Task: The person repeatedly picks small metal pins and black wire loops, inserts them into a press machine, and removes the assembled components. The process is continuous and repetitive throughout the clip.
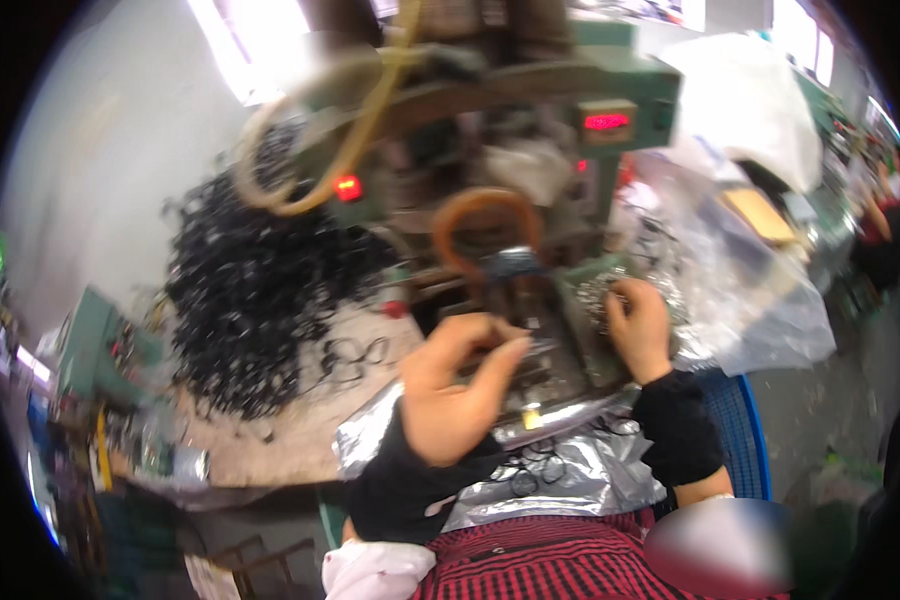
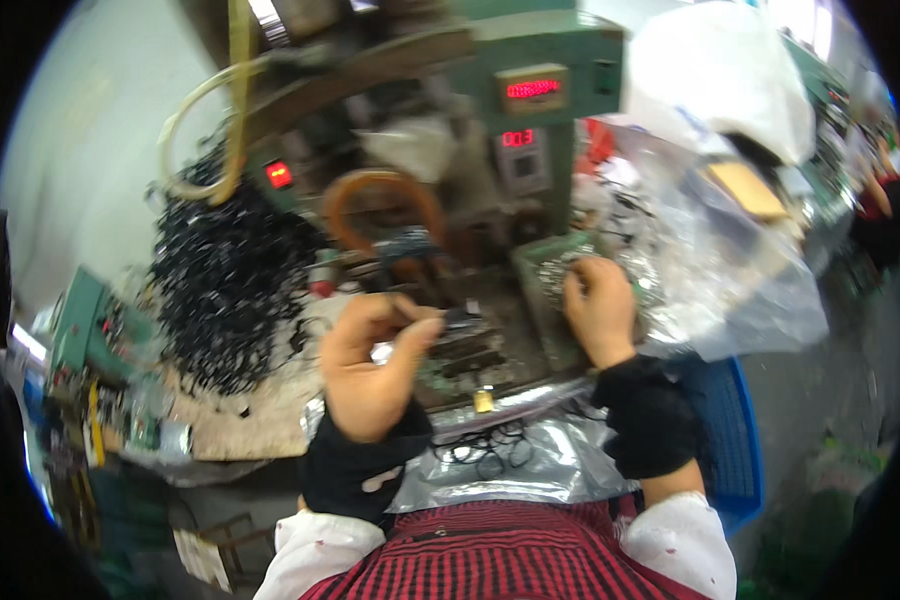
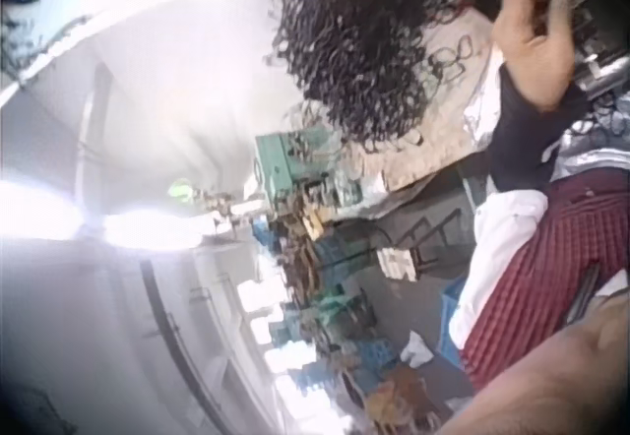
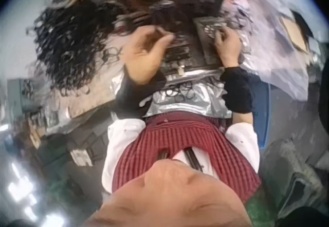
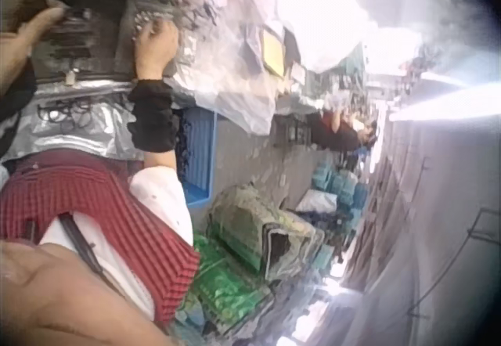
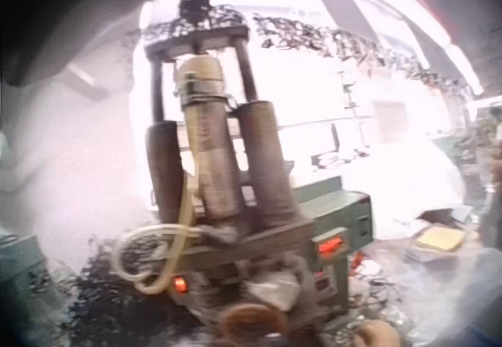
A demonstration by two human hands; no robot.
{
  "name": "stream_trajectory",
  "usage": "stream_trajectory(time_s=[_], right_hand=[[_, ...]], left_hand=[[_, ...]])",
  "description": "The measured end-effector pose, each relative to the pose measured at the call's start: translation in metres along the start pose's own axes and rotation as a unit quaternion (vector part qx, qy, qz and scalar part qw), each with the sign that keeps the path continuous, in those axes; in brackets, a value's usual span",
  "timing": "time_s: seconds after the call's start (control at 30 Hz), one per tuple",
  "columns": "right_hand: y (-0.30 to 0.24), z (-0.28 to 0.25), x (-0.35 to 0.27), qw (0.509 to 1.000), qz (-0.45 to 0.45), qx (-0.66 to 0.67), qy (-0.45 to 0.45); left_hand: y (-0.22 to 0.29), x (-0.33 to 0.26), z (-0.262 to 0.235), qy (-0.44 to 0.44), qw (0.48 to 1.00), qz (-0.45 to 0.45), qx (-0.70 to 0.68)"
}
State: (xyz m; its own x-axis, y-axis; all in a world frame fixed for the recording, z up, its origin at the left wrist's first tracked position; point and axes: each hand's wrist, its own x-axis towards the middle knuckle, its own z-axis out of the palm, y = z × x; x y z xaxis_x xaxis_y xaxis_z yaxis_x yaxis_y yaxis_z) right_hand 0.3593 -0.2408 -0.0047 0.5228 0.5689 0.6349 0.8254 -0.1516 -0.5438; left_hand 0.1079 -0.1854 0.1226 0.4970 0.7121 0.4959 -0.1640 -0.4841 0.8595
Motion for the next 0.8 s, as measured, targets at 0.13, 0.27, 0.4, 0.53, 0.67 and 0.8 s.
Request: stream_trajectory(time_s=[0.13,0.27,0.4,0.53,0.67,0.8], right_hand=[[-0.006,-0.004,-0.004,0.999,0.025,0.029,0.029],[-0.012,-0.022,-0.022,0.964,0.173,0.202,0.001],[-0.023,-0.029,-0.017,0.952,0.175,0.249,-0.02],[-0.04,-0.013,-0.006,0.936,0.166,0.306,-0.042],[-0.039,-0.004,-0.008,0.926,0.183,0.326,-0.054],[-0.023,-0.03,-0.028,0.951,0.17,0.256,-0.032]], left_hand=[[0.005,-0.028,-0.006,0.027,0.982,0.11,0.151],[-0.027,-0.073,-0.068,0.203,0.887,0.123,0.397],[-0.05,-0.075,-0.164,0.415,0.862,-0.181,-0.227],[-0.118,-0.095,-0.212,0.423,0.716,-0.357,-0.424],[-0.217,-0.091,-0.238,0.454,0.742,-0.35,-0.348],[-0.226,-0.085,-0.2,0.429,0.808,-0.308,-0.261]])
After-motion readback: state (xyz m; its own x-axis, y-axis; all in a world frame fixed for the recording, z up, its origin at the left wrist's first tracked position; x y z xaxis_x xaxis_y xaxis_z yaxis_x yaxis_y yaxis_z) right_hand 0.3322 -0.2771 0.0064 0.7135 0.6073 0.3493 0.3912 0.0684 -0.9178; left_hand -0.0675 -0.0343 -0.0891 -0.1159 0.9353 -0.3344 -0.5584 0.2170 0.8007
